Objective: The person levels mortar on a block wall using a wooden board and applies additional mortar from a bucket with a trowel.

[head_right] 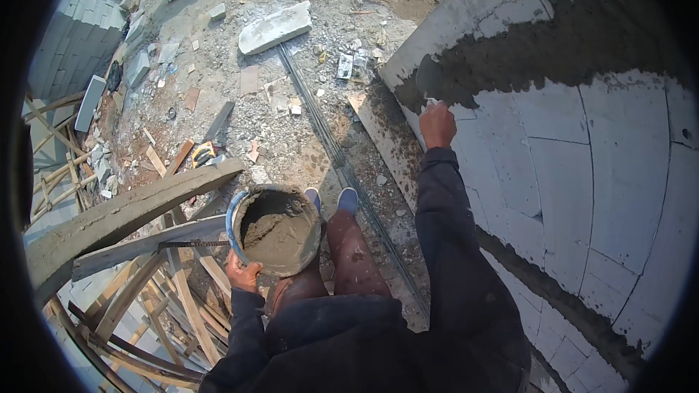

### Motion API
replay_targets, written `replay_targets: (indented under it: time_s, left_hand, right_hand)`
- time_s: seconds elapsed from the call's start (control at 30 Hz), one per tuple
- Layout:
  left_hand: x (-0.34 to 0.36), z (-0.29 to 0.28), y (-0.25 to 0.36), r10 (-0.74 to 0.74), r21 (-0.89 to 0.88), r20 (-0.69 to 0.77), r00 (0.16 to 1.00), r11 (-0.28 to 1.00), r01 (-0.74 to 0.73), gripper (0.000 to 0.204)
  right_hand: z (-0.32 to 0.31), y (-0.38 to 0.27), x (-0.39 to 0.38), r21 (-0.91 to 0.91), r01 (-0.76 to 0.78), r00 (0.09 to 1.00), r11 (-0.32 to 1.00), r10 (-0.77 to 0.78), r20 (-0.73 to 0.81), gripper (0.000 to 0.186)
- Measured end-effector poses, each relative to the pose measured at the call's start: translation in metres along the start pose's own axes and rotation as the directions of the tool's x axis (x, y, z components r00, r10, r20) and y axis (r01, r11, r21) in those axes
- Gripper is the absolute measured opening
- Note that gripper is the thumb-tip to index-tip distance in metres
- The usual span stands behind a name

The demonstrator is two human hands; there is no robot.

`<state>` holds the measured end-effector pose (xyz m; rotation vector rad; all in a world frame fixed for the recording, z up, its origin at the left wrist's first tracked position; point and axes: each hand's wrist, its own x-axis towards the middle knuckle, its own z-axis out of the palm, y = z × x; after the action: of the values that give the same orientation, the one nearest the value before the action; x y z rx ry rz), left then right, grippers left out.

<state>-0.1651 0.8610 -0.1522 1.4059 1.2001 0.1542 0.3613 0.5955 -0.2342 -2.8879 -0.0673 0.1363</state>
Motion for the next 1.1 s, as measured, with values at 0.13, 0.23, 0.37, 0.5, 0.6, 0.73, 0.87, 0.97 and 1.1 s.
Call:
replay_targets:
  time_s: [0.13, 0.23, 0.37, 0.5, 0.6, 0.73, 0.87, 0.97, 1.1]
  left_hand:
    - [-0.025, 0.007, 0.013, -0.035, -0.205, -0.025, 0.999, 0.978, 0.029, 0.07]
    - [-0.025, 0.017, 0.051, -0.002, -0.122, 0.032, 0.999, 0.993, 0.006, 0.071]
    - [-0.031, 0.043, 0.08, 0.219, 0.036, 0.038, 0.975, 0.975, -0.22, 0.075]
    - [-0.048, 0.074, 0.132, 0.333, 0.046, 0.137, 0.933, 0.939, -0.342, 0.069]
    - [-0.038, 0.08, 0.134, 0.389, 0.0, 0.156, 0.908, 0.919, -0.394, 0.066]
    - [-0.019, 0.074, 0.135, 0.402, 0.014, 0.174, 0.899, 0.912, -0.411, 0.065]
    - [0.001, 0.059, 0.125, 0.208, -0.196, 0.166, 0.964, 0.965, -0.174, 0.057]
    - [-0.009, 0.041, 0.118, 0.044, -0.298, 0.082, 0.996, 0.954, -0.018, 0.046]
    - [-0.008, 0.019, 0.079, 0.088, -0.03, -0.006, 0.996, 0.996, -0.088, 0.048]
  right_hand:
    - [-0.167, -0.055, -0.095, -0.034, 0.202, 0.961, 0.979, -0.205, -0.188, 0.026]
    - [-0.242, -0.074, -0.182, 0.154, 0.383, 0.918, 0.911, -0.394, 0.043, 0.028]
    - [-0.227, -0.095, -0.26, 0.08, 0.439, 0.8, 0.895, -0.43, 0.419, 0.023]
    - [-0.115, -0.108, -0.317, 0.019, 0.554, 0.802, 0.832, -0.54, 0.256, 0.02]
    - [-0.157, -0.122, -0.323, 0.336, 0.485, 0.709, 0.807, -0.588, 0.39, 0.03]
    - [-0.216, -0.069, -0.289, 0.435, 0.395, 0.715, 0.809, -0.568, 0.407, 0.028]
    - [-0.223, -0.094, -0.279, 0.394, 0.406, 0.79, 0.825, -0.534, 0.303, 0.028]
    - [-0.236, -0.135, -0.289, 0.647, 0.411, 0.753, 0.642, -0.639, 0.156, 0.031]
    - [-0.225, -0.15, -0.285, 0.821, 0.406, 0.597, 0.401, -0.796, 0.093, 0.026]
